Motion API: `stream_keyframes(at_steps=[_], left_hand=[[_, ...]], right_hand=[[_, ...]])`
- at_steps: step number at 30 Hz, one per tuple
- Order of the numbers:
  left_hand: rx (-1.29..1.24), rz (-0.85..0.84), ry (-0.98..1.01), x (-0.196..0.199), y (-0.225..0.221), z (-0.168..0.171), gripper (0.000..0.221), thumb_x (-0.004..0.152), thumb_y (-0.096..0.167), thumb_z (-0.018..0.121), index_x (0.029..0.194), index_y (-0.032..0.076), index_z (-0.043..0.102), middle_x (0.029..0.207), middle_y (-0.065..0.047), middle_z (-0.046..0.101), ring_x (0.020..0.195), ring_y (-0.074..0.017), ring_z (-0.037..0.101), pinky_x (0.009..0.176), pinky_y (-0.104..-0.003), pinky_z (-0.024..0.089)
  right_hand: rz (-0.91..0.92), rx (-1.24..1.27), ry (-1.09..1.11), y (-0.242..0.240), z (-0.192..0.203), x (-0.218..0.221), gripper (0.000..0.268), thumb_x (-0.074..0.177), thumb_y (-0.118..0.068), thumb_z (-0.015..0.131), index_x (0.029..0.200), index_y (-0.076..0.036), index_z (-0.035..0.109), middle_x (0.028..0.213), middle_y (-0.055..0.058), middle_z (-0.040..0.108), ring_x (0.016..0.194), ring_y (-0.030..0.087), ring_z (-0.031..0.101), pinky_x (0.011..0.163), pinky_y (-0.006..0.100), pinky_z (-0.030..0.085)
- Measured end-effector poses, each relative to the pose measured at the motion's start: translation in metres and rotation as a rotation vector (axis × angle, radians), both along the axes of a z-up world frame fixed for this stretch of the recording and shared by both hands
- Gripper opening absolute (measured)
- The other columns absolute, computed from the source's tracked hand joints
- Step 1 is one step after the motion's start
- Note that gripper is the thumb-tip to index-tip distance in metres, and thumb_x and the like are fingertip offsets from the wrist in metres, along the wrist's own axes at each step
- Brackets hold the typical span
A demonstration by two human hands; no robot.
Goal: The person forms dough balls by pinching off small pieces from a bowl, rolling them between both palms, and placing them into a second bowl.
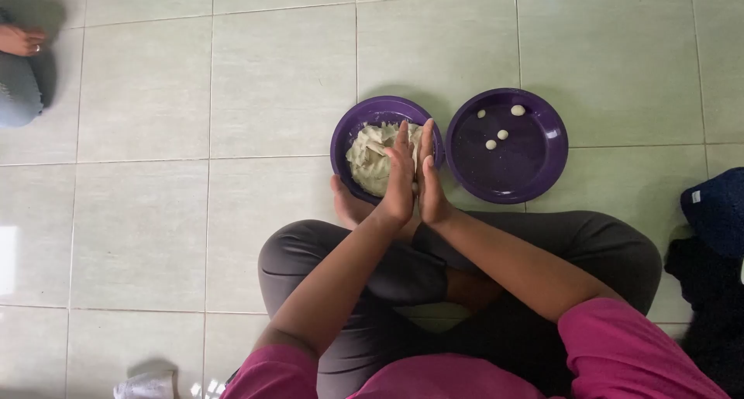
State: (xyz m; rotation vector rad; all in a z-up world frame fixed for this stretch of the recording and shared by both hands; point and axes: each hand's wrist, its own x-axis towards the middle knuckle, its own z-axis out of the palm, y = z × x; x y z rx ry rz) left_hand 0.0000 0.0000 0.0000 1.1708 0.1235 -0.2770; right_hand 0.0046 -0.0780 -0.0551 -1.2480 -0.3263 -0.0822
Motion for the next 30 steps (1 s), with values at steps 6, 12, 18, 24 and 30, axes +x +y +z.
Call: stream_keyframes(at_steps=[6,12,18,24,30], left_hand=[[-0.093,0.019,0.053,-0.015,-0.016,-0.025,0.081,0.098,0.075,0.015,0.166,0.033,0.001,0.171,-0.021,-0.01,0.151,-0.052,-0.009,0.121,-0.068,0.001],[-0.172,0.089,0.095,0.01,0.004,-0.081,0.077,0.099,0.074,0.01,0.165,0.037,-0.002,0.172,-0.011,-0.012,0.154,-0.0441,-0.013,0.122,-0.064,-0.002],[-0.041,0.023,0.06,-0.01,-0.009,-0.052,0.081,0.093,0.078,0.005,0.165,0.04,0.001,0.173,-0.009,-0.006,0.156,-0.037,-0.01,0.124,-0.06,0.003],[-0.172,0.041,0.148,-0.011,-0.019,-0.056,0.078,0.1,0.072,0.015,0.167,0.033,0.004,0.171,-0.014,-0.012,0.154,-0.0421,-0.008,0.125,-0.059,-0.001],[-0.176,0.054,0.111,0.015,0.01,-0.031,0.093,0.087,0.087,0.006,0.165,0.037,0.0,0.172,-0.007,-0.013,0.156,-0.0415,-0.008,0.122,-0.063,-0.006]], right_hand=[[-0.096,-0.021,0.007,-0.006,0.002,0.015,0.065,0.111,-0.043,0.007,0.164,-0.008,-0.007,0.169,0.011,-0.02,0.156,0.03,-0.022,0.129,0.045,-0.012],[-0.045,-0.084,-0.065,0.014,0.043,-0.015,0.067,0.11,-0.043,0.01,0.163,-0.005,-0.006,0.169,0.009,-0.02,0.155,0.027,-0.021,0.129,0.041,-0.012],[-0.07,-0.1,-0.032,-0.004,0.0,0.012,0.063,0.111,-0.038,0.007,0.162,-0.006,-0.012,0.167,0.015,-0.023,0.154,0.031,-0.022,0.128,0.046,-0.014],[-0.077,-0.095,-0.135,-0.009,0.04,0.012,0.063,0.111,-0.037,0.004,0.163,-0.003,-0.007,0.169,0.013,-0.018,0.157,0.031,-0.018,0.13,0.043,-0.011],[0.062,-0.284,-0.179,0.011,0.043,-0.033,0.086,0.105,-0.062,0.016,0.16,-0.003,-0.016,0.167,0.014,-0.023,0.154,0.032,-0.021,0.128,0.042,-0.01]])
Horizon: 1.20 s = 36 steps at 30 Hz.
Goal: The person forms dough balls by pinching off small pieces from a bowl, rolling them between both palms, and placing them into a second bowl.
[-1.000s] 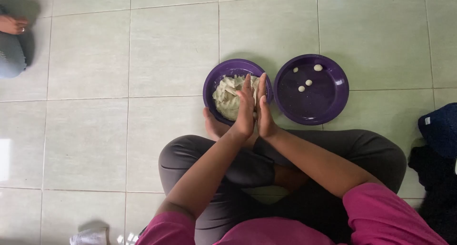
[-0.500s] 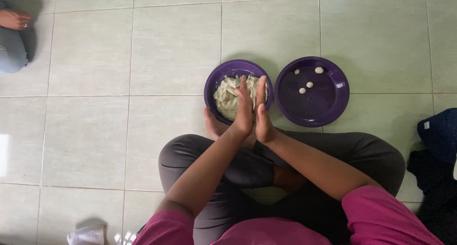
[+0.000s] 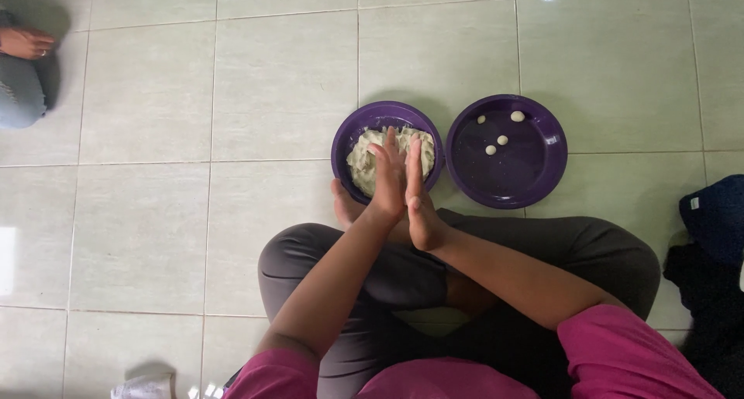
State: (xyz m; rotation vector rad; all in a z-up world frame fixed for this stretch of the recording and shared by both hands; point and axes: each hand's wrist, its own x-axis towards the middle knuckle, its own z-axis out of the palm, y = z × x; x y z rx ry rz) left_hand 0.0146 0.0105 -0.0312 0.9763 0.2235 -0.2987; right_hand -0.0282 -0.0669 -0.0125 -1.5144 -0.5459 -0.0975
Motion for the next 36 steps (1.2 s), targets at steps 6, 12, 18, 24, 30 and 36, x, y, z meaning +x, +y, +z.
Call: stream_keyframes(at_steps=[6,12,18,24,30,36], left_hand=[[0.149,-0.091,-0.031,-0.012,-0.012,0.027,0.104,0.081,0.087,0.0,0.166,0.028,-0.003,0.172,-0.014,-0.012,0.155,-0.0456,-0.01,0.121,-0.066,-0.004],[0.029,-0.08,-0.026,-0.024,-0.032,-0.023,0.094,0.093,0.083,0.013,0.167,0.027,0.001,0.172,-0.014,-0.012,0.152,-0.0499,-0.008,0.12,-0.067,0.0],[0.057,-0.053,-0.033,-0.015,-0.004,0.045,0.089,0.097,0.076,0.014,0.166,0.022,0.003,0.172,-0.015,-0.008,0.155,-0.0474,-0.006,0.122,-0.067,-0.001],[0.134,-0.059,-0.106,-0.009,-0.01,0.044,0.102,0.086,0.086,0.003,0.166,0.023,-0.003,0.171,-0.018,-0.012,0.154,-0.05,-0.006,0.122,-0.065,0.0],[0.18,-0.138,-0.065,-0.024,-0.029,-0.008,0.082,0.099,0.072,0.008,0.167,0.026,-0.001,0.169,-0.025,-0.01,0.152,-0.0506,-0.009,0.122,-0.065,0.004],[0.284,-0.2,-0.079,-0.021,-0.017,-0.025,0.082,0.098,0.075,0.01,0.166,0.03,-0.002,0.171,-0.019,-0.007,0.155,-0.0455,-0.002,0.122,-0.062,0.015]], right_hand=[[-0.051,0.065,0.102,-0.016,-0.06,0.036,0.068,0.111,-0.043,0.015,0.161,-0.012,-0.021,0.167,0.013,-0.024,0.153,0.03,-0.022,0.127,0.047,-0.008],[-0.224,0.195,0.069,-0.025,-0.034,0.058,0.061,0.111,-0.034,0.008,0.163,-0.005,-0.007,0.168,0.016,-0.02,0.155,0.033,-0.019,0.129,0.045,-0.011],[-0.104,0.023,-0.006,0.0,-0.007,0.014,0.071,0.109,-0.045,0.009,0.161,-0.002,-0.01,0.168,0.016,-0.021,0.155,0.032,-0.019,0.129,0.042,-0.009],[-0.087,0.081,0.103,-0.008,-0.041,0.021,0.073,0.109,-0.054,0.013,0.162,-0.01,-0.013,0.168,0.013,-0.024,0.154,0.033,-0.021,0.127,0.047,-0.008],[-0.294,0.421,0.394,-0.019,-0.043,0.055,0.06,0.111,-0.044,0.006,0.164,-0.018,-0.007,0.169,0.008,-0.019,0.156,0.027,-0.019,0.129,0.045,-0.012],[-0.278,0.345,0.229,-0.01,-0.019,0.045,0.059,0.113,-0.037,0.006,0.164,-0.008,-0.002,0.17,0.01,-0.015,0.157,0.029,-0.014,0.13,0.042,-0.007]])
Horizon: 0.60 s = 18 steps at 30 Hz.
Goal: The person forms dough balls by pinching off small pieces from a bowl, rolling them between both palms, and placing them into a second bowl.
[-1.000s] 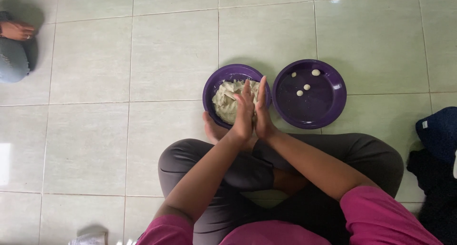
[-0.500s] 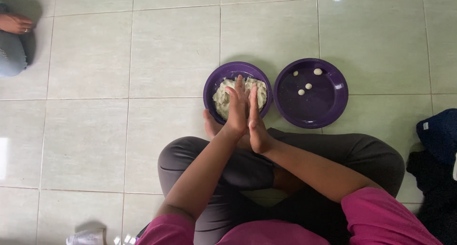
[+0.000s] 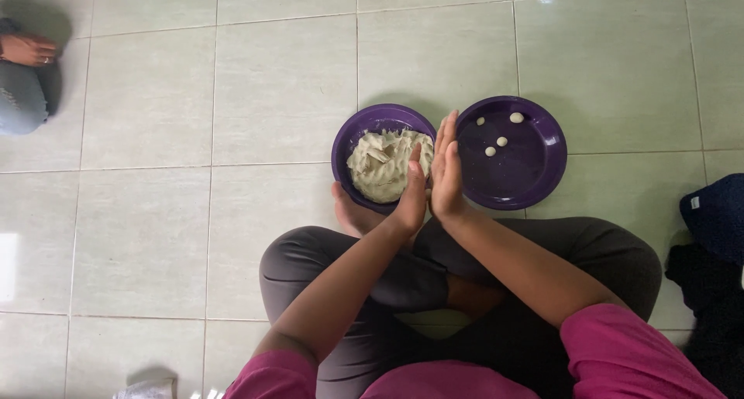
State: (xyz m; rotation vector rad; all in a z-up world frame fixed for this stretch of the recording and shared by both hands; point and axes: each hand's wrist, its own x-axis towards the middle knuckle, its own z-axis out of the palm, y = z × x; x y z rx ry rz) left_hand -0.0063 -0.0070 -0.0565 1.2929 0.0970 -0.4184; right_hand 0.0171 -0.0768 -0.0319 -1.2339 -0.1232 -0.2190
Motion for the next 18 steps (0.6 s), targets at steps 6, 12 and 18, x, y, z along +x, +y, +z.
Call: stream_keyframes(at_steps=[6,12,18], left_hand=[[-0.171,0.145,0.063,0.006,0.011,0.065,0.078,0.105,0.063,0.016,0.166,0.015,0.011,0.172,-0.019,0.001,0.155,-0.0477,0.001,0.123,-0.061,0.012],[-0.216,0.083,0.021,0.004,0.005,0.058,0.099,0.089,0.083,0.011,0.166,0.022,0.001,0.173,-0.013,-0.006,0.156,-0.0449,-0.002,0.123,-0.063,0.008],[-0.148,0.039,0.075,-0.005,-0.01,0.004,0.101,0.087,0.087,0.013,0.167,0.027,0.002,0.171,-0.019,-0.01,0.152,-0.0504,-0.007,0.122,-0.063,0.004]], right_hand=[[0.075,-0.224,-0.039,0.001,-0.017,-0.009,0.069,0.11,-0.047,0.012,0.163,-0.007,-0.007,0.168,0.014,-0.018,0.155,0.033,-0.018,0.128,0.046,-0.009],[0.147,-0.49,-0.099,-0.006,-0.031,-0.011,0.083,0.106,-0.059,0.018,0.162,-0.007,-0.013,0.167,0.02,-0.021,0.152,0.037,-0.023,0.125,0.051,-0.011],[0.028,-0.091,-0.031,-0.017,-0.023,0.016,0.063,0.112,-0.04,0.012,0.163,-0.008,-0.008,0.168,0.017,-0.021,0.155,0.035,-0.021,0.129,0.047,-0.012]])
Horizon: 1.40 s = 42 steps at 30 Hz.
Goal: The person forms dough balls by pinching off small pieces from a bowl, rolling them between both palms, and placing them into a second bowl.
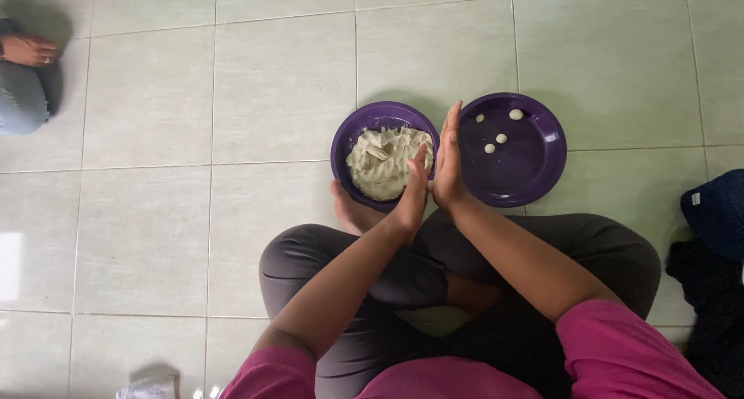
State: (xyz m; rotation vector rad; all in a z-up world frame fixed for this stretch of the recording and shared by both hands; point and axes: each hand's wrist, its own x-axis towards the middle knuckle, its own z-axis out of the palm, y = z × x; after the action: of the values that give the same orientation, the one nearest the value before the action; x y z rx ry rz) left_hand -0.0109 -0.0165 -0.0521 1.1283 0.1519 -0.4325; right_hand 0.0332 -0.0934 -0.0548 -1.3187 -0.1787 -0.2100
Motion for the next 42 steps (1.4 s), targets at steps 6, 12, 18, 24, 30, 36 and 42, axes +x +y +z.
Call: stream_keyframes(at_steps=[6,12,18,24,30,36,42], left_hand=[[-0.053,0.113,0.018,0.019,0.021,0.02,0.093,0.098,0.075,0.016,0.166,0.013,0.005,0.169,-0.027,-0.004,0.154,-0.049,-0.004,0.124,-0.063,0.0],[-0.145,0.126,-0.014,0.013,0.017,0.053,0.096,0.093,0.08,0.016,0.167,0.019,0.004,0.171,-0.023,-0.005,0.156,-0.0472,-0.002,0.123,-0.064,0.003],[-0.116,0.119,-0.017,-0.015,-0.006,0.027,0.097,0.093,0.082,0.023,0.168,0.022,0.009,0.172,-0.019,-0.002,0.155,-0.0451,-0.003,0.123,-0.062,0.005],[0.018,0.089,-0.21,-0.01,-0.002,0.043,0.097,0.091,0.082,0.007,0.167,0.022,0.0,0.172,-0.016,-0.005,0.157,-0.0391,-0.006,0.123,-0.061,0.002],[0.038,0.087,-0.43,-0.031,-0.022,0.066,0.095,0.089,0.082,-0.004,0.167,0.026,-0.005,0.173,-0.01,-0.008,0.158,-0.0332,-0.012,0.127,-0.055,-0.003],[-0.135,0.14,-0.447,-0.039,-0.047,0.038,0.08,0.102,0.069,0.013,0.167,0.023,0.004,0.174,-0.008,-0.003,0.159,-0.0296,-0.005,0.127,-0.05,0.006],[-0.13,0.158,-0.468,-0.036,-0.092,0.08,0.083,0.1,0.072,0.002,0.167,0.024,0.0,0.173,-0.008,-0.009,0.158,-0.0333,-0.011,0.128,-0.05,-0.006]], right_hand=[[0.144,-0.25,-0.165,0.015,0.03,-0.031,0.072,0.109,-0.048,0.01,0.162,-0.004,-0.01,0.168,0.017,-0.021,0.154,0.034,-0.021,0.127,0.046,-0.013],[0.22,-0.269,-0.168,0.011,-0.001,-0.033,0.079,0.107,-0.056,0.013,0.161,-0.006,-0.015,0.166,0.016,-0.026,0.152,0.032,-0.025,0.125,0.048,-0.016],[0.158,-0.083,-0.099,0.001,0.023,-0.023,0.062,0.113,-0.036,0.008,0.161,-0.002,-0.011,0.166,0.02,-0.024,0.153,0.036,-0.023,0.127,0.05,-0.013],[0.191,-0.263,-0.359,0.005,0.055,-0.059,0.069,0.111,-0.044,0.011,0.162,-0.003,-0.013,0.168,0.014,-0.022,0.155,0.03,-0.022,0.127,0.043,-0.014],[0.166,0.171,-0.252,-0.016,0.067,-0.05,0.065,0.11,-0.042,0.01,0.164,-0.01,-0.007,0.171,0.011,-0.015,0.157,0.029,-0.018,0.13,0.046,-0.013],[0.238,-0.318,-0.402,-0.043,0.111,-0.083,0.076,0.109,-0.054,0.013,0.163,-0.004,-0.006,0.17,0.014,-0.016,0.157,0.03,-0.017,0.129,0.044,-0.012],[0.181,-0.037,-0.302,-0.087,0.087,-0.067,0.069,0.111,-0.048,0.011,0.163,-0.007,-0.01,0.169,0.01,-0.021,0.154,0.03,-0.022,0.129,0.048,-0.014]])
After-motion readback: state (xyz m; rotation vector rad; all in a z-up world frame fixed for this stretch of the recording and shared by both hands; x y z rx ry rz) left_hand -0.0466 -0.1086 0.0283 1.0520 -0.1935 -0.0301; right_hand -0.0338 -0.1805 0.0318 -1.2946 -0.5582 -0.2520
